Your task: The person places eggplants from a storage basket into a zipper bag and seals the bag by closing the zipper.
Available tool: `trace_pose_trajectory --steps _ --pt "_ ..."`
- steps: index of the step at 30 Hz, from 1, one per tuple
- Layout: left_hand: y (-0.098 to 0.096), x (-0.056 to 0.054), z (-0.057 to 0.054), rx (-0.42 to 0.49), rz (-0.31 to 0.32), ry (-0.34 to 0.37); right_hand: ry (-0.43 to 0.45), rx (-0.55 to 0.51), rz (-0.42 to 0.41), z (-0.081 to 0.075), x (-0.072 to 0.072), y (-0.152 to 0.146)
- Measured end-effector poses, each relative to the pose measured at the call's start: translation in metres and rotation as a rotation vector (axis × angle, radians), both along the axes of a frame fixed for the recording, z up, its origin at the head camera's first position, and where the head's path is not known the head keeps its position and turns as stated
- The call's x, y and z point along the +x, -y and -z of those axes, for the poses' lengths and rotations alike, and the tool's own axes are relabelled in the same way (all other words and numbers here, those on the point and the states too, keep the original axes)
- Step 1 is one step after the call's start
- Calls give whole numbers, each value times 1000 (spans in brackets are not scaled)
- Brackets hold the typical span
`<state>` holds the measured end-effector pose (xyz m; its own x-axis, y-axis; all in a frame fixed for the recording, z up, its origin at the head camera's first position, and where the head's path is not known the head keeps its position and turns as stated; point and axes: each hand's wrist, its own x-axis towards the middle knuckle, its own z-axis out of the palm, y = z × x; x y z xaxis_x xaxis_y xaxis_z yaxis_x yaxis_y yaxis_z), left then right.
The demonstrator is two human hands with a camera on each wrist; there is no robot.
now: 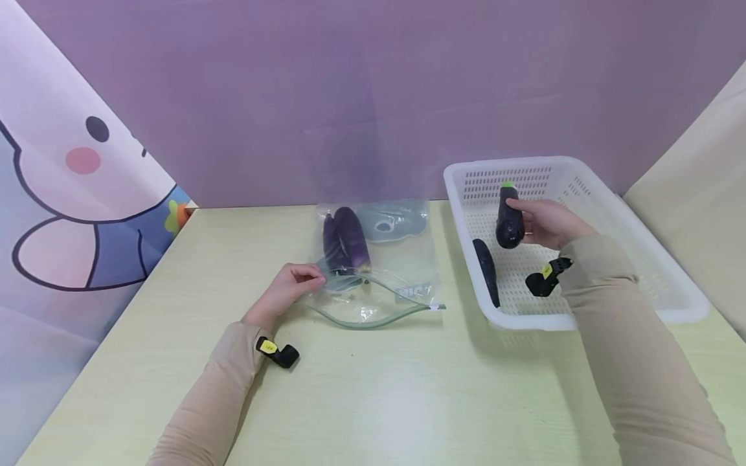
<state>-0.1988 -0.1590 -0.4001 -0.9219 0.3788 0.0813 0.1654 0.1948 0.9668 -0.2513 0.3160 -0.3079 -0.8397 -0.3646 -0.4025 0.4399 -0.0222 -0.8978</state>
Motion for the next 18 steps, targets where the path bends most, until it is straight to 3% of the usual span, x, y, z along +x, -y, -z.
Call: trace_pose_trajectory --steps 14,18 --pt "-1 1 0 -14 -2 -4 -37 -65 47 -10 7 9" --pt "-1 2 -2 -15 -4 -5 -51 -37 53 -14 7 12"
